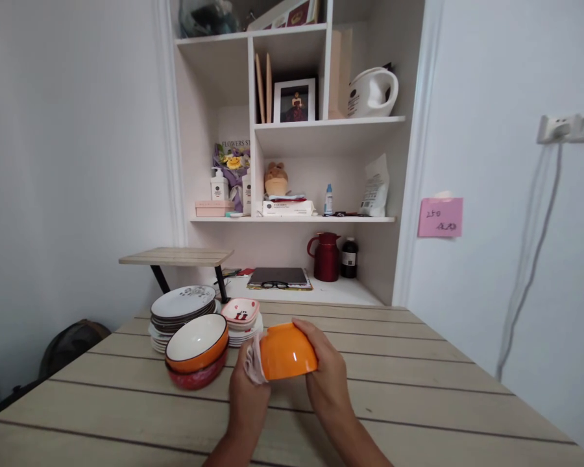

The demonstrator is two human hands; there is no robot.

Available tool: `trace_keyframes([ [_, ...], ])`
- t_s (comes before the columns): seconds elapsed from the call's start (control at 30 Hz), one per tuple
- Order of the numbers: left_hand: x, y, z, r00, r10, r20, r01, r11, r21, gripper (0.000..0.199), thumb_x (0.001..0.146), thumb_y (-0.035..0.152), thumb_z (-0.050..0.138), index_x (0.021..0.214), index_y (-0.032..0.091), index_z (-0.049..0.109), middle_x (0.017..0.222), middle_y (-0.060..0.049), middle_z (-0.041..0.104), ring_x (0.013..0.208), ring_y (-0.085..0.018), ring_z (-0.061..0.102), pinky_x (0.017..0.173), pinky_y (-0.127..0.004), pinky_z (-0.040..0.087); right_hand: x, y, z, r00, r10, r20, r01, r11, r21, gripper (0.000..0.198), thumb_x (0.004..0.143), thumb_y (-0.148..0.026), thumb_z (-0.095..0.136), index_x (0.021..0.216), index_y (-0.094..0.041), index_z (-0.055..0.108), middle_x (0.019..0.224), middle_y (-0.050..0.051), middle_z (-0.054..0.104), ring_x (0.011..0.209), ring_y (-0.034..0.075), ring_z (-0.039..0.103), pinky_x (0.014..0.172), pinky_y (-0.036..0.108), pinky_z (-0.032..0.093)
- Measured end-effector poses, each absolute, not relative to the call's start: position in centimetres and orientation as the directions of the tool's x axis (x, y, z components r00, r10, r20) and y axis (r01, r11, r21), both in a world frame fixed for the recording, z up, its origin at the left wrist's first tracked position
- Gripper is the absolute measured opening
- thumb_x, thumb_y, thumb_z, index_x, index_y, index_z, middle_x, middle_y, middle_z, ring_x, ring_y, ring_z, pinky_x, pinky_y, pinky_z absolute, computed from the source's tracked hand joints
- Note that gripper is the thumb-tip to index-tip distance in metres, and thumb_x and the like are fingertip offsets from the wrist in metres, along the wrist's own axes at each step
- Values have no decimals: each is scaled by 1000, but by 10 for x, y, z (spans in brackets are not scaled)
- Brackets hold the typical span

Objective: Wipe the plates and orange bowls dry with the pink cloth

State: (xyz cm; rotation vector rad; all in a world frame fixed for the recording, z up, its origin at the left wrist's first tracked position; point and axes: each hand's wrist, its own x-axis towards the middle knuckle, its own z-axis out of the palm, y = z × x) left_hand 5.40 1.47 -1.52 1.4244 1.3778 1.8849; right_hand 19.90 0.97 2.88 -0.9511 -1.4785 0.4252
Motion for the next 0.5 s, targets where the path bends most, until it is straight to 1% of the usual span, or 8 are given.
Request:
trace_keyframes([
  [0.07,56,20,-13,-419,843,339,4,-372,928,40,63,28,70,102,20,68,88,-9,75,85,-25,71,71,-32,57,195,7,30,124,792,597,197,570,-797,47,76,-19,49,118,-26,68,125,7,68,116,26,62,100,43,48],
  [0.13,57,24,-11,-421,879,224,-146,-310,940,38,60,39,72,93,19,70,72,-7,73,70,-25,70,58,-32,56,190,4,30,123,818,561,102,552,-827,46,77,-21,50,120,-26,67,128,7,67,117,27,62,98,43,50],
  [0.23,57,25,-11,-427,888,172,-199,-277,940,48,56,53,71,89,18,69,57,-4,67,49,-21,62,41,-28,48,182,-1,28,115,853,510,3,513,-858,42,79,-26,53,119,-27,66,130,6,65,119,27,61,99,41,50],
  [0.33,56,19,-11,-414,897,154,-226,-265,937,56,53,57,71,91,15,68,53,-2,64,38,-17,56,36,-26,42,176,-2,27,76,895,439,-105,445,-889,43,82,-32,56,124,-28,62,132,6,64,116,27,62,95,39,52],
  [0.37,55,17,-11,-420,890,178,-215,-288,933,55,55,56,71,92,15,68,57,-3,67,41,-18,58,37,-26,44,175,-2,28,52,908,416,-144,419,-896,44,82,-34,57,125,-27,61,133,7,64,115,27,63,93,39,53],
  [0.4,55,16,-10,-435,873,219,-189,-326,926,52,58,53,71,94,15,69,64,-5,70,48,-19,63,42,-28,48,175,0,28,28,918,396,-176,394,-902,44,82,-36,57,126,-26,60,133,8,63,115,28,63,90,38,55],
  [0.47,51,16,-10,-476,818,322,-99,-414,905,44,66,47,68,97,16,70,86,-11,76,73,-25,72,62,-33,57,175,3,29,-2,931,366,-199,358,-912,43,84,-39,56,126,-26,59,134,9,63,114,29,63,85,38,56],
  [0.5,49,17,-11,-494,793,357,-49,-435,899,41,69,45,66,98,16,71,95,-12,76,86,-26,72,72,-34,57,176,5,29,-5,932,363,-184,356,-916,42,85,-40,56,124,-25,60,132,9,64,114,29,63,85,39,56],
])
